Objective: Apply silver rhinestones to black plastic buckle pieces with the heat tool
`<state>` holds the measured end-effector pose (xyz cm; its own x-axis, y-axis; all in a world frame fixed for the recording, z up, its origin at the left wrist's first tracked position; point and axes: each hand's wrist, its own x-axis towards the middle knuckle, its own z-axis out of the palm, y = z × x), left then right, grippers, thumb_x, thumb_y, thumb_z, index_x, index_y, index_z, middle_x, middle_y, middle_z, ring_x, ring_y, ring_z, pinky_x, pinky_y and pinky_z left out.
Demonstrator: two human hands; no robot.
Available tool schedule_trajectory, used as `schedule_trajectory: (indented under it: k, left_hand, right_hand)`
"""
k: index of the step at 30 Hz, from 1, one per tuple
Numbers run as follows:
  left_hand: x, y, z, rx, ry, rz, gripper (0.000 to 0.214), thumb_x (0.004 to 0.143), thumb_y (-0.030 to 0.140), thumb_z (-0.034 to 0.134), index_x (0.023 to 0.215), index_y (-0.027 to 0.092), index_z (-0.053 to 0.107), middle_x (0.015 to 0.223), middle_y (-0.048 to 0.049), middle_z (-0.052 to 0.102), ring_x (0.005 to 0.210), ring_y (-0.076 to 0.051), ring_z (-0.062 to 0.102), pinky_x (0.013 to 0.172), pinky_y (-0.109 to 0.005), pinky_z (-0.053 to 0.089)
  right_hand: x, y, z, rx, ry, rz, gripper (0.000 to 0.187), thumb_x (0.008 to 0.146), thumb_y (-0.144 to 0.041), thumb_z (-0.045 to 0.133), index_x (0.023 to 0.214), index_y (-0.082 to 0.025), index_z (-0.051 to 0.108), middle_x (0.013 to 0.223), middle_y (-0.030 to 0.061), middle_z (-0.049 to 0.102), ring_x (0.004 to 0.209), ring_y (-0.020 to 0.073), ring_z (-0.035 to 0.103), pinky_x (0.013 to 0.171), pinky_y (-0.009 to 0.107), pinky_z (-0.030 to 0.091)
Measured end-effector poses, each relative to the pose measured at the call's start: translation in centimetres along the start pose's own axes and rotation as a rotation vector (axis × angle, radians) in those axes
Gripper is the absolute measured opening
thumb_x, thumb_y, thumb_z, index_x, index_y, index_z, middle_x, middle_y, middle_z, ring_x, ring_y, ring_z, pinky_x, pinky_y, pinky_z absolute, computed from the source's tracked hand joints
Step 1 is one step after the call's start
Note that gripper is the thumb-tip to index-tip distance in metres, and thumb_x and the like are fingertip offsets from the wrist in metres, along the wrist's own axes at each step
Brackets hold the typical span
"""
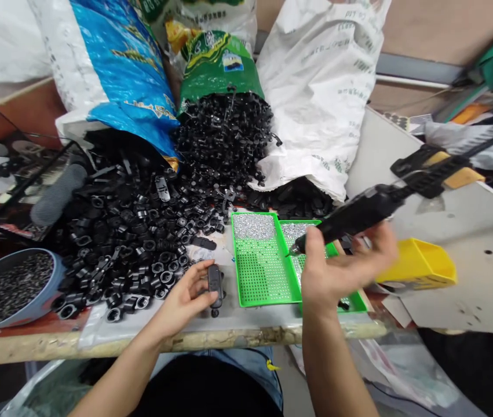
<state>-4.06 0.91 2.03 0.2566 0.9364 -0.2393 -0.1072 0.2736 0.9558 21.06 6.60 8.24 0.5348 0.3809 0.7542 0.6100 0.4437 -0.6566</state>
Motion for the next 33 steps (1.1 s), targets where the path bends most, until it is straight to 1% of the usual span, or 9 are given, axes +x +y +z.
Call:
schedule_trajectory:
  k: [2,3,7,11,15,18,22,27,33]
  left_hand:
    - [-0.8,1.0,-1.5,-0.039,0.000,0.024,0.069,0.079,0.027,0.080,0.142,0.024,0.051,0.136,-0.0112,0.059,0.103,-0.019,0.063,0.086,-0.030,0.055]
    - [-1.1,1.4,-2.2,-0.051,0.012,0.043,0.070,0.080,0.027,0.080,0.144,0.026,0.051,0.139,-0.0105,0.058,0.105,-0.019,0.063,0.090,-0.031,0.055]
    - [-1.8,2.5,-3.9,-0.066,0.106,0.126,0.072,0.083,0.031,0.081,0.147,0.027,0.048,0.139,-0.0102,0.060,0.109,-0.020,0.064,0.095,-0.034,0.056]
    - [-1.7,2.7,-4.1,-0.031,0.240,0.187,0.078,0.080,0.034,0.084,0.146,0.025,0.044,0.132,-0.0114,0.062,0.104,-0.021,0.067,0.084,-0.032,0.060]
    - [-1.3,2.7,-4.3,0.056,0.388,0.232,0.073,0.076,0.036,0.085,0.138,0.024,0.048,0.126,-0.0112,0.064,0.100,-0.021,0.067,0.073,-0.028,0.061]
    - [-1.0,2.7,-4.4,0.164,0.437,0.256,0.073,0.077,0.037,0.084,0.141,0.024,0.050,0.129,-0.0122,0.063,0.104,-0.022,0.068,0.073,-0.028,0.062]
    - [-0.5,3.0,-3.8,0.262,0.411,0.299,0.075,0.079,0.037,0.082,0.147,0.024,0.053,0.126,-0.0110,0.066,0.101,-0.022,0.071,0.074,-0.028,0.064]
    - [-0.7,3.5,-2.8,0.467,0.395,0.327,0.068,0.086,0.036,0.077,0.149,0.026,0.055,0.114,-0.0065,0.072,0.075,-0.016,0.075,0.070,-0.027,0.065]
    - [-1.5,2.8,-1.8,0.622,0.344,0.420,0.057,0.091,0.028,0.070,0.146,0.029,0.059,0.143,-0.0080,0.066,0.092,-0.021,0.077,0.081,-0.031,0.065]
  right_hand:
    - [-0.9,-1.1,0.8,0.007,0.141,-0.268,0.060,0.079,-0.029,0.082,0.133,-0.035,0.056,0.120,0.0055,0.058,0.114,0.0305,0.058,0.097,0.049,0.050]
    - [-1.5,-1.4,1.7,0.024,0.044,-0.344,0.052,0.082,-0.026,0.079,0.129,-0.034,0.059,0.111,0.0045,0.061,0.105,0.0284,0.061,0.091,0.047,0.052]
    - [-4.6,-0.8,7.7,-0.101,-0.923,-0.312,0.009,0.094,-0.023,0.066,0.102,-0.022,0.071,0.102,0.0076,0.069,0.102,0.0274,0.060,0.092,0.046,0.049]
    - [-6.9,0.8,13.3,-0.314,-1.227,-0.174,0.012,0.088,-0.029,0.076,0.091,-0.017,0.077,0.127,0.0167,0.065,0.124,0.0382,0.047,0.100,0.056,0.041]
    - [-7.1,0.4,14.1,-0.190,-1.300,-0.144,0.009,0.089,-0.025,0.075,0.083,-0.018,0.074,0.124,0.0130,0.068,0.124,0.0331,0.053,0.102,0.054,0.044]
    - [-6.5,-1.1,11.8,0.049,-1.284,-0.124,0.006,0.094,-0.024,0.069,0.091,-0.019,0.072,0.117,0.0108,0.073,0.110,0.0237,0.066,0.098,0.044,0.052]
    - [-6.1,-3.3,8.1,0.359,-1.214,-0.078,0.007,0.095,-0.028,0.068,0.095,-0.022,0.073,0.114,0.0084,0.076,0.105,0.0222,0.072,0.095,0.042,0.058]
    - [-6.7,-4.2,5.8,0.381,-1.164,-0.004,0.004,0.092,-0.026,0.072,0.092,-0.023,0.072,0.110,0.0076,0.078,0.103,0.0223,0.075,0.092,0.040,0.061]
    - [-7.5,-3.7,4.4,0.343,-1.125,0.207,0.022,0.087,-0.035,0.080,0.103,-0.022,0.073,0.087,0.0028,0.077,0.074,0.0175,0.074,0.068,0.030,0.061]
